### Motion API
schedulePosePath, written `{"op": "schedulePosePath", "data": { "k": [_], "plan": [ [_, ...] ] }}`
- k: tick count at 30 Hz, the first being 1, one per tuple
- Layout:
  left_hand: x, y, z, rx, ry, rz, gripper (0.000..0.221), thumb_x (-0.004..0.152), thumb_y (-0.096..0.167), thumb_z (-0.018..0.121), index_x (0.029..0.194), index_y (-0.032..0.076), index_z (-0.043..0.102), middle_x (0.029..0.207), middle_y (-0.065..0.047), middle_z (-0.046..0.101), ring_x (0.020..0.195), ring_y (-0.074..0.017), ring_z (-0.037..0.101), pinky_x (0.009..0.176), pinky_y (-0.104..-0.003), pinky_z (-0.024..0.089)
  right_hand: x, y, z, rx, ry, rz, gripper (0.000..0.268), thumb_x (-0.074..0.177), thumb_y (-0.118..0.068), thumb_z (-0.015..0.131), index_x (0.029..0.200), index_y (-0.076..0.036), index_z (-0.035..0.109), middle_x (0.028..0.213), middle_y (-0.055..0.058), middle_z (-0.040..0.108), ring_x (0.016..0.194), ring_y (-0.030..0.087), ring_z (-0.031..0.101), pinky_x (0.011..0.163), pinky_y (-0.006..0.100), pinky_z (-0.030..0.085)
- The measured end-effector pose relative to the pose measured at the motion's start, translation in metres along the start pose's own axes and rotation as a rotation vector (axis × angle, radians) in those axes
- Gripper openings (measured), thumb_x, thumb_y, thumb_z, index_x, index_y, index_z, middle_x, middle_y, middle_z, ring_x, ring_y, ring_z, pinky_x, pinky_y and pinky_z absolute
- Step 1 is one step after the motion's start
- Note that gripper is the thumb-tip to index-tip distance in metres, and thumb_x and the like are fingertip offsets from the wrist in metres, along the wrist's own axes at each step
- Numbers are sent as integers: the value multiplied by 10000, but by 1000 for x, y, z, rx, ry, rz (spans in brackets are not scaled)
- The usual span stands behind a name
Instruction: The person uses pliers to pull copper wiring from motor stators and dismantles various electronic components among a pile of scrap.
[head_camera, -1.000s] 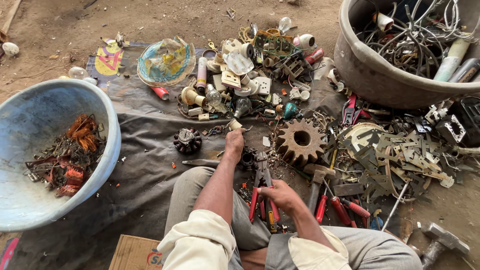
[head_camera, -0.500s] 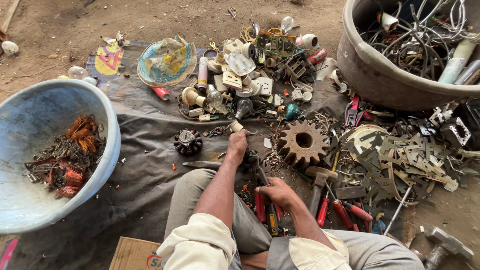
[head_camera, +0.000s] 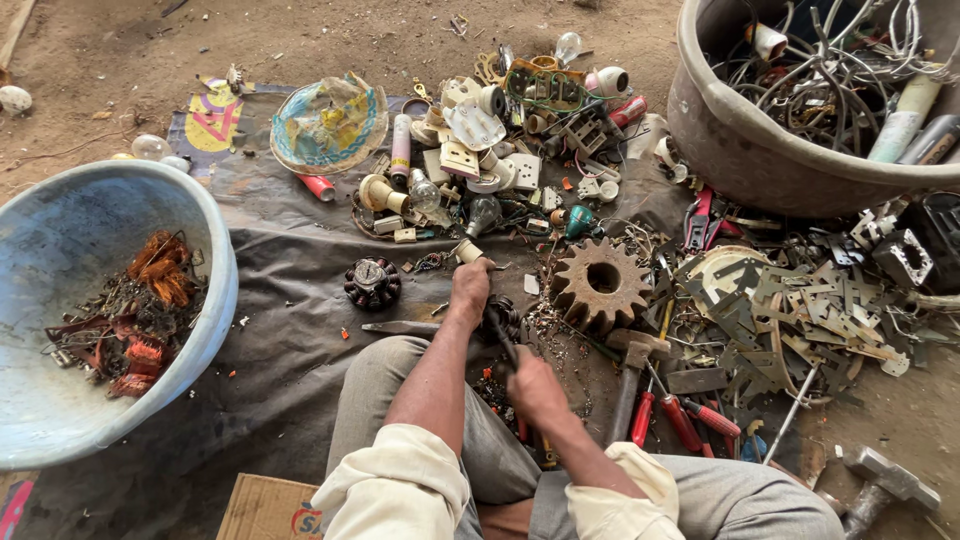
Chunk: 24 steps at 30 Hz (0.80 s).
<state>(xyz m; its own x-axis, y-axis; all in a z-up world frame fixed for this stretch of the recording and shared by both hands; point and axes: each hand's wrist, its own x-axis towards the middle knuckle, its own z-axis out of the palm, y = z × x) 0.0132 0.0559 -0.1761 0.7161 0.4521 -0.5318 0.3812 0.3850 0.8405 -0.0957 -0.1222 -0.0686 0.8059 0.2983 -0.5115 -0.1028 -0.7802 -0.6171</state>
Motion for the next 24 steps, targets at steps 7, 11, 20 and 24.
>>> {"op": "schedulePosePath", "data": {
  "k": [7, 11, 20, 24],
  "plan": [
    [18, -10, -11, -298, -31, -20, 246, 915, 218, 591, 725, 73, 651, 576, -2, 508, 500, -149, 424, 475, -325, 316, -11, 7, -2, -16, 120, -128, 288, 905, -217, 659, 1144, -59, 677, 919, 208, 728, 835, 378, 711, 770, 475, 539],
    [-4, 14, -10, -314, 16, 97, 199, 952, 138, 623, 774, 77, 690, 687, 16, 576, 573, -98, 512, 531, -270, 407, -10, 18, -37, 500, -197, 114, 265, 940, -273, 753, 996, -14, 751, 781, 78, 662, 720, 204, 604, 654, 375, 486],
    [-81, 97, -17, -323, 196, 32, 313, 1059, 312, 513, 959, 49, 650, 717, -53, 643, 536, -149, 600, 473, -306, 536, -37, 2, -83, 165, -203, 308, 280, 963, -270, 691, 1042, -3, 720, 743, 144, 674, 518, 190, 560, 458, 379, 421],
    [-101, 107, -18, -271, 71, -1, 252, 1046, 260, 563, 998, 33, 662, 778, -94, 688, 573, -163, 635, 515, -319, 553, -29, 22, -71, -224, -175, 290, 322, 924, -328, 743, 1082, -49, 776, 869, 127, 752, 663, 176, 665, 583, 343, 514]
  ]
}}
